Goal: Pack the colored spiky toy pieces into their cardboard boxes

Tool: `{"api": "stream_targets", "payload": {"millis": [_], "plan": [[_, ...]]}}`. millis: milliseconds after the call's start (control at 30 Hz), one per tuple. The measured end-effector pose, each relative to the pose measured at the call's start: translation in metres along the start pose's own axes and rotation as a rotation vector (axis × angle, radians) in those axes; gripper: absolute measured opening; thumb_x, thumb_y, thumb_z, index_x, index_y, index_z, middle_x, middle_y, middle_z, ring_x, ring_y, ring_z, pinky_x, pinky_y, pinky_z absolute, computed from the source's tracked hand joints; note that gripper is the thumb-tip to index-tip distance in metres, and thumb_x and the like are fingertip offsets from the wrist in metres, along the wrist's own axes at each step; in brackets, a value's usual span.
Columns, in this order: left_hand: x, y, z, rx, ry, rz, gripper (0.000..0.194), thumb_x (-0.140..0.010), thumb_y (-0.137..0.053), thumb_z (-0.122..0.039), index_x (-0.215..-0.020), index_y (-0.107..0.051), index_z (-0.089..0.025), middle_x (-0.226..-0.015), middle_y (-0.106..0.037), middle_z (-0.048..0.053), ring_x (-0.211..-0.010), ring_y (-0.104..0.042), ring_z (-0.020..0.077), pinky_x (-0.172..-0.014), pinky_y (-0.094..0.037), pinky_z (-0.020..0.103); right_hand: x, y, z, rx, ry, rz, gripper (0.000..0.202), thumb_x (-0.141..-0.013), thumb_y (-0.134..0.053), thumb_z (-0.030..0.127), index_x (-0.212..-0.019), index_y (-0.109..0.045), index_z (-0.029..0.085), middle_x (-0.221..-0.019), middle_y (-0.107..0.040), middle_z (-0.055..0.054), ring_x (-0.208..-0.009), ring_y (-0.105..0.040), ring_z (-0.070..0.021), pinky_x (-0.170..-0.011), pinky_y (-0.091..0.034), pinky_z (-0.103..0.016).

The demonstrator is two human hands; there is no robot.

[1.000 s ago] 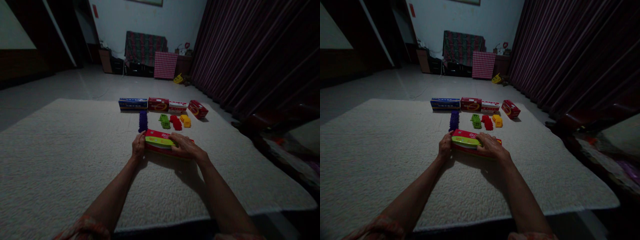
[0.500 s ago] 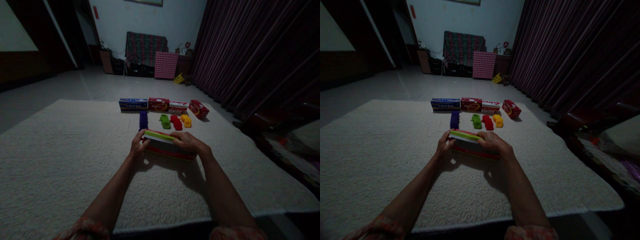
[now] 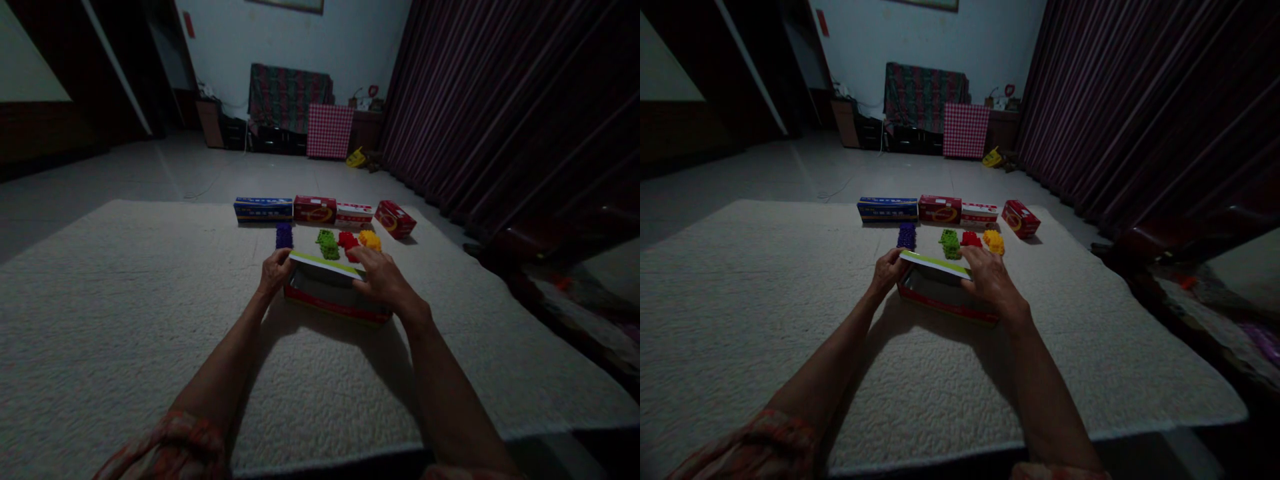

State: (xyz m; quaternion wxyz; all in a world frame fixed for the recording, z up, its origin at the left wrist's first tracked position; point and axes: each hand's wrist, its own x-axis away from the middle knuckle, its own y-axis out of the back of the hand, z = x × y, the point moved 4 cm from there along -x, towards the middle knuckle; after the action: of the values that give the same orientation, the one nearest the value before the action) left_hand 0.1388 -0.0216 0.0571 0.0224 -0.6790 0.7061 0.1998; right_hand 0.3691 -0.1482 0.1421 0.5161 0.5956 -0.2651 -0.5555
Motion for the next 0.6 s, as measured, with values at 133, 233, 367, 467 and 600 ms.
{"api": "stream_targets", "payload": {"millis": [133,233,367,467,600], "plan": [[-0.020,-0.011,0.002,0.022,0.110,0.010,0.021,-0.076,-0.065,-0.037,-0.084,-0.072,-0.018,-0.078,-0.072,0.002,-0.085,-0.066,0.0225,-0.077,-0.049,0.029,-0.004,0.002,-0.006,0.085,-0.001,-0.244,0.050,-0.082,-0.061,0.011,-0.132,-0.056,0.016,-0.139,-0.061,-0.018,-0.130,-0.054,-0.0327,-0.102,-0.044,-0.050],[-0.029,-0.021,0.009,0.073,0.186,0.055,0.022,-0.072,-0.068,-0.036,-0.083,-0.072,-0.018,-0.074,-0.071,0.003,-0.081,-0.066,0.0222,-0.071,-0.050,0.028,-0.001,0.000,-0.011,0.147,-0.073,-0.393,0.042,-0.085,-0.057,0.013,-0.128,-0.058,0.016,-0.137,-0.061,-0.019,-0.130,-0.054,-0.0353,-0.102,-0.041,-0.055],[-0.028,-0.028,0.019,0.167,0.289,0.156,0.028,-0.066,-0.073,-0.043,-0.074,-0.070,-0.016,-0.064,-0.067,0.003,-0.068,-0.065,0.0211,-0.061,-0.049,0.029,0.003,-0.005,-0.013,0.131,-0.037,-0.509,0.032,-0.090,-0.051,0.013,-0.119,-0.062,0.017,-0.130,-0.066,-0.016,-0.128,-0.055,-0.0327,-0.107,-0.038,-0.053],[-0.022,-0.029,0.022,0.238,0.351,0.210,0.034,-0.064,-0.075,-0.048,-0.074,-0.070,-0.016,-0.064,-0.068,0.004,-0.062,-0.064,0.0208,-0.057,-0.049,0.031,0.003,-0.017,-0.012,0.063,0.045,-0.376,0.028,-0.091,-0.049,0.014,-0.113,-0.065,0.018,-0.124,-0.069,-0.015,-0.122,-0.058,-0.0296,-0.104,-0.041,-0.049],[-0.016,-0.029,0.023,0.302,0.394,0.244,0.037,-0.063,-0.078,-0.048,-0.078,-0.072,-0.015,-0.071,-0.073,0.007,-0.064,-0.067,0.0224,-0.060,-0.052,0.033,0.006,-0.035,-0.018,0.044,-0.073,-0.115,0.029,-0.091,-0.054,0.020,-0.118,-0.065,0.018,-0.131,-0.065,-0.017,-0.126,-0.055,-0.0334,-0.103,-0.041,-0.053]]}}
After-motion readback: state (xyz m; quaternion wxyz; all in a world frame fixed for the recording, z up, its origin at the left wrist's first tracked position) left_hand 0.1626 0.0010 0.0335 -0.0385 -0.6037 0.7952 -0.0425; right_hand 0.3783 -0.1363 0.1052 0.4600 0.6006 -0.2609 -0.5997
